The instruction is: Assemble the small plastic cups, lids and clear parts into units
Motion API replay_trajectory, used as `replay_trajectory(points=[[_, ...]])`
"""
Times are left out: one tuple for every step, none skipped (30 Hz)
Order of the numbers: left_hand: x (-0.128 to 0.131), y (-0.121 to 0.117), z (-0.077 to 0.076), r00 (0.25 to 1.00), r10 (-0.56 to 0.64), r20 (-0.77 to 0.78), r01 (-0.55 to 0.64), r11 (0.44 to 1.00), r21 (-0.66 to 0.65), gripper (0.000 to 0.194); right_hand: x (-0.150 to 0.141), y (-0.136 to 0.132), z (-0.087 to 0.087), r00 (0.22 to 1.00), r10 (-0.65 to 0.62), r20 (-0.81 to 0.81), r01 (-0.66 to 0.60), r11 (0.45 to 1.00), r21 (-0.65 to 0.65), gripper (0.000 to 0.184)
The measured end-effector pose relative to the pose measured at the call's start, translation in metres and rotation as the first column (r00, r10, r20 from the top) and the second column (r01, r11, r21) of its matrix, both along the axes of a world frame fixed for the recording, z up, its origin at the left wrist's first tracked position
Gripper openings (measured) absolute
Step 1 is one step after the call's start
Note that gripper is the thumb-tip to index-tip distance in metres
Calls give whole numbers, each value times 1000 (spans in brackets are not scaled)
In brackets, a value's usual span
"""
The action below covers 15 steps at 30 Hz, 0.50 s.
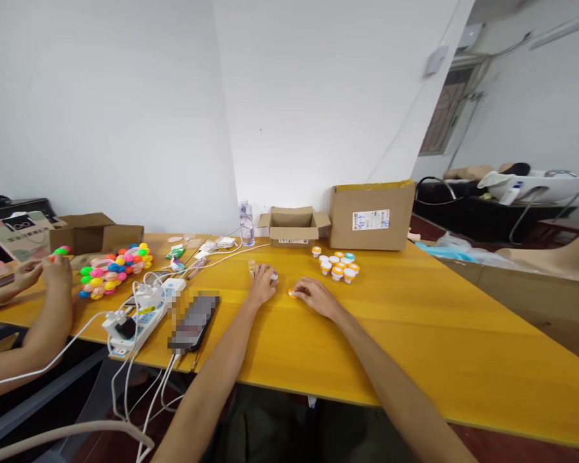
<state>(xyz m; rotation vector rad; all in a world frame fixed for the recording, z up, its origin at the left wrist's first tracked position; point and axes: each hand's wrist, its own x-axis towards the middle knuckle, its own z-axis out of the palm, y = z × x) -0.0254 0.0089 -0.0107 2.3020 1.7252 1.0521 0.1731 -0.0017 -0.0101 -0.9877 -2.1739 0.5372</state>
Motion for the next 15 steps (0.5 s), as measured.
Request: replay_trajectory(points=[[0,0,0,1000,4,-3,-4,1000,-14,21,0,0,0,1000,-3,0,3,1000,-6,11],[-1,-1,0,1000,10,-8,-10,1000,-28,22,0,0,0,1000,-7,0,7,1000,-13,11],[-1,-1,1,1000,19,-14,-19,999,-40,23,-1,1,0,1000,-12,1,12,1000,-19,10],[-1,-2,2,999,29,-20,-30,998,-52,26,-1,1,0,1000,-18,3,19,1000,-24,10],[-2,-2,3,999,42,-23,-43,997,-62,28,-1,1,1,1000,-25,5,25,999,-28,10],[-2,-3,3,998,54,-25,-56,996,-69,31,-1,1,1,1000,-30,7,31,999,-32,10],[-2,-3,4,998,65,-24,-67,995,-72,33,-1,1,1,999,-35,10,35,999,-34,10],[-2,-4,5,997,74,-21,-75,995,-70,35,-1,0,2,999,-38,12,38,999,-35,11],[-2,-4,5,997,79,-16,-80,995,-64,37,-1,0,2,999,-41,14,41,998,-37,11],[-1,-4,6,997,81,-10,-81,995,-53,38,-1,0,3,999,-44,15,45,998,-37,11],[0,-5,7,997,77,-2,-77,996,-40,38,-1,0,3,999,-49,17,49,998,-36,11],[2,-5,8,998,64,4,-64,997,-31,39,-1,0,3,998,-54,19,54,998,-35,11],[4,-6,9,999,38,8,-38,999,-26,38,-1,0,3,998,-58,20,58,998,-32,11],[7,-7,9,1000,-2,11,2,1000,-27,38,-1,0,2,998,-62,22,63,998,-29,11],[10,-8,10,998,-55,12,56,998,-35,36,-1,0,2,997,-67,22,68,997,-25,11]])
